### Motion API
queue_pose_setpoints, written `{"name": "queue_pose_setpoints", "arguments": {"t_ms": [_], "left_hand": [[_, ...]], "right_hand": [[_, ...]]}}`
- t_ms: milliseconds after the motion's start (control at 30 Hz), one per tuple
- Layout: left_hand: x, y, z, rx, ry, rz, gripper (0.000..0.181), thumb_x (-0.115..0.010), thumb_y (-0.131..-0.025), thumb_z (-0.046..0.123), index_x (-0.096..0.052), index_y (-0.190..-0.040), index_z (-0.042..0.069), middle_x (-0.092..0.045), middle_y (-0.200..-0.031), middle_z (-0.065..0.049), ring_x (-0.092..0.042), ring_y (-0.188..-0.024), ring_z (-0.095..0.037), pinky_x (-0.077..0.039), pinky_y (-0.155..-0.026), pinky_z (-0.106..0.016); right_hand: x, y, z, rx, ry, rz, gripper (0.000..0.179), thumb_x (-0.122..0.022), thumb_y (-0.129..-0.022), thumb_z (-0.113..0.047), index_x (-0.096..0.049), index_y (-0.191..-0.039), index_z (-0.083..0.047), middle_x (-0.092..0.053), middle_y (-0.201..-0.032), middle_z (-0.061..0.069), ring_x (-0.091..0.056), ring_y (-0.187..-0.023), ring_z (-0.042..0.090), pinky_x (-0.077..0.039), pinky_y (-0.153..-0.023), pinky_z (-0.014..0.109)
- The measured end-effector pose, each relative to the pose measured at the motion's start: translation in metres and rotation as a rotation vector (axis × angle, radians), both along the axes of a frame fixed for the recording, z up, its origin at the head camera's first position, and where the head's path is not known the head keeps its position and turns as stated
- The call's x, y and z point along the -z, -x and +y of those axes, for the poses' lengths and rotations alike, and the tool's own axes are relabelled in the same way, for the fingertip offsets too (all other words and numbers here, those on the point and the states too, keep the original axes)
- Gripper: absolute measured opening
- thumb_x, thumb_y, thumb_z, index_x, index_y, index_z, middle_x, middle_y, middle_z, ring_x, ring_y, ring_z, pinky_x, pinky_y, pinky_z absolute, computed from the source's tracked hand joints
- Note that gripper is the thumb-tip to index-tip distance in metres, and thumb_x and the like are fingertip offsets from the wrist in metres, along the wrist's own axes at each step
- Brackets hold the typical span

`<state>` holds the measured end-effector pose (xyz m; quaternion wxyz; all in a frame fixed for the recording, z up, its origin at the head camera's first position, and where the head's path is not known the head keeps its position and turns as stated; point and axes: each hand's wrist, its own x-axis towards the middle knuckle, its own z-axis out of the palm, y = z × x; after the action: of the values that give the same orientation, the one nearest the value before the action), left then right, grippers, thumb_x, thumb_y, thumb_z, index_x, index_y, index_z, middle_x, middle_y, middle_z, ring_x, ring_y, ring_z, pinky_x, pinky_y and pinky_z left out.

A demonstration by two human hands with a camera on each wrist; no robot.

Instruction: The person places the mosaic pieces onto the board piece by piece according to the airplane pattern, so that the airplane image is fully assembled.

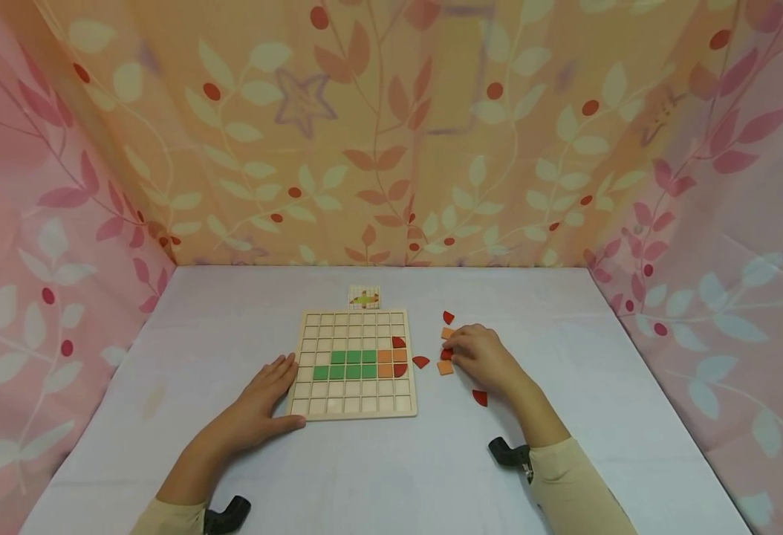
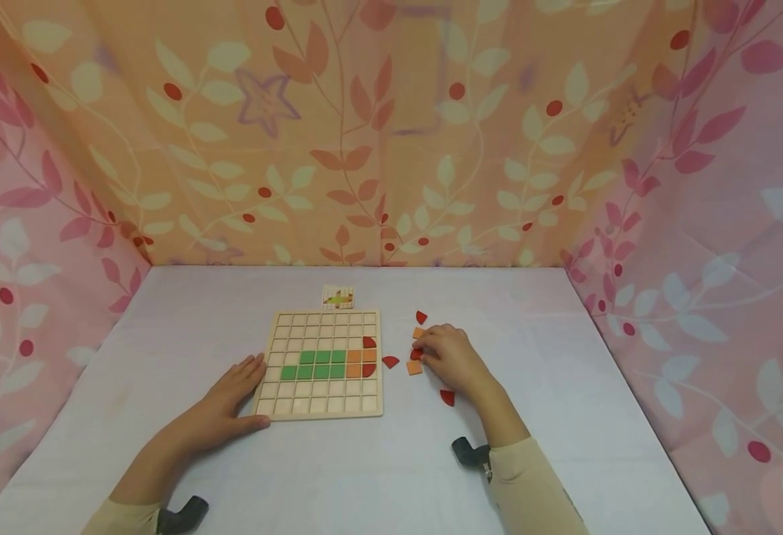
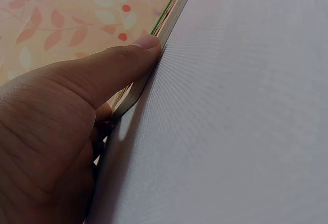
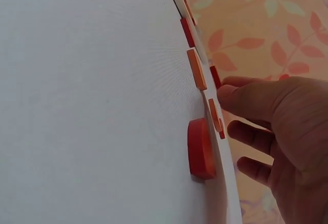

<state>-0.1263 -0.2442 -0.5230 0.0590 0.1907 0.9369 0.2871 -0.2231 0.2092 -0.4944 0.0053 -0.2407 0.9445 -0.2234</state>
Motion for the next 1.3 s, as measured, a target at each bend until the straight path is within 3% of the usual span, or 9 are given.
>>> {"name": "queue_pose_setpoints", "arguments": {"t_ms": [333, 667, 767, 967, 1300], "left_hand": [[0.002, 0.001, 0.000, -0.005, -0.001, -0.018, 0.109, -0.078, -0.083, 0.058, -0.027, -0.161, 0.001, -0.016, -0.171, -0.013, -0.009, -0.159, -0.035, 0.004, -0.128, -0.030], [0.004, 0.002, -0.001, -0.004, 0.003, -0.017, 0.110, -0.078, -0.083, 0.059, -0.026, -0.161, 0.001, -0.016, -0.171, -0.012, -0.009, -0.159, -0.035, 0.006, -0.125, -0.025], [0.004, 0.002, -0.001, -0.003, 0.008, -0.013, 0.110, -0.078, -0.083, 0.060, -0.026, -0.161, 0.002, -0.016, -0.171, -0.012, -0.009, -0.159, -0.035, 0.004, -0.127, -0.027], [0.003, 0.002, -0.001, -0.009, -0.001, -0.027, 0.110, -0.078, -0.083, 0.058, -0.026, -0.162, 0.003, -0.015, -0.172, -0.011, -0.008, -0.159, -0.034, -0.004, -0.129, -0.044], [0.001, 0.001, -0.001, -0.009, -0.004, -0.030, 0.109, -0.080, -0.083, 0.056, -0.025, -0.162, 0.003, -0.016, -0.172, -0.011, -0.008, -0.159, -0.034, -0.009, -0.127, -0.052]], "right_hand": [[-0.014, -0.002, -0.007, -0.020, 0.057, 0.025, 0.023, -0.077, -0.092, -0.014, -0.077, -0.115, -0.019, -0.069, -0.121, -0.002, -0.055, -0.125, 0.024, -0.038, -0.112, 0.052], [-0.037, 0.000, -0.035, -0.123, 0.126, 0.048, 0.027, -0.078, -0.091, -0.012, -0.077, -0.118, -0.017, -0.067, -0.115, -0.006, -0.056, -0.119, 0.021, -0.039, -0.109, 0.050], [-0.044, 0.000, -0.047, -0.146, 0.121, 0.051, 0.027, -0.078, -0.092, -0.013, -0.077, -0.119, -0.017, -0.067, -0.116, -0.005, -0.055, -0.120, 0.021, -0.039, -0.109, 0.050], [-0.054, 0.003, -0.073, -0.204, 0.119, 0.059, 0.028, -0.078, -0.092, -0.014, -0.076, -0.120, -0.016, -0.068, -0.117, -0.003, -0.055, -0.122, 0.023, -0.041, -0.109, 0.050], [-0.053, 0.008, -0.116, -0.295, 0.133, 0.039, 0.025, -0.073, -0.095, -0.015, -0.077, -0.120, -0.017, -0.068, -0.118, -0.004, -0.055, -0.123, 0.021, -0.040, -0.111, 0.049]]}}
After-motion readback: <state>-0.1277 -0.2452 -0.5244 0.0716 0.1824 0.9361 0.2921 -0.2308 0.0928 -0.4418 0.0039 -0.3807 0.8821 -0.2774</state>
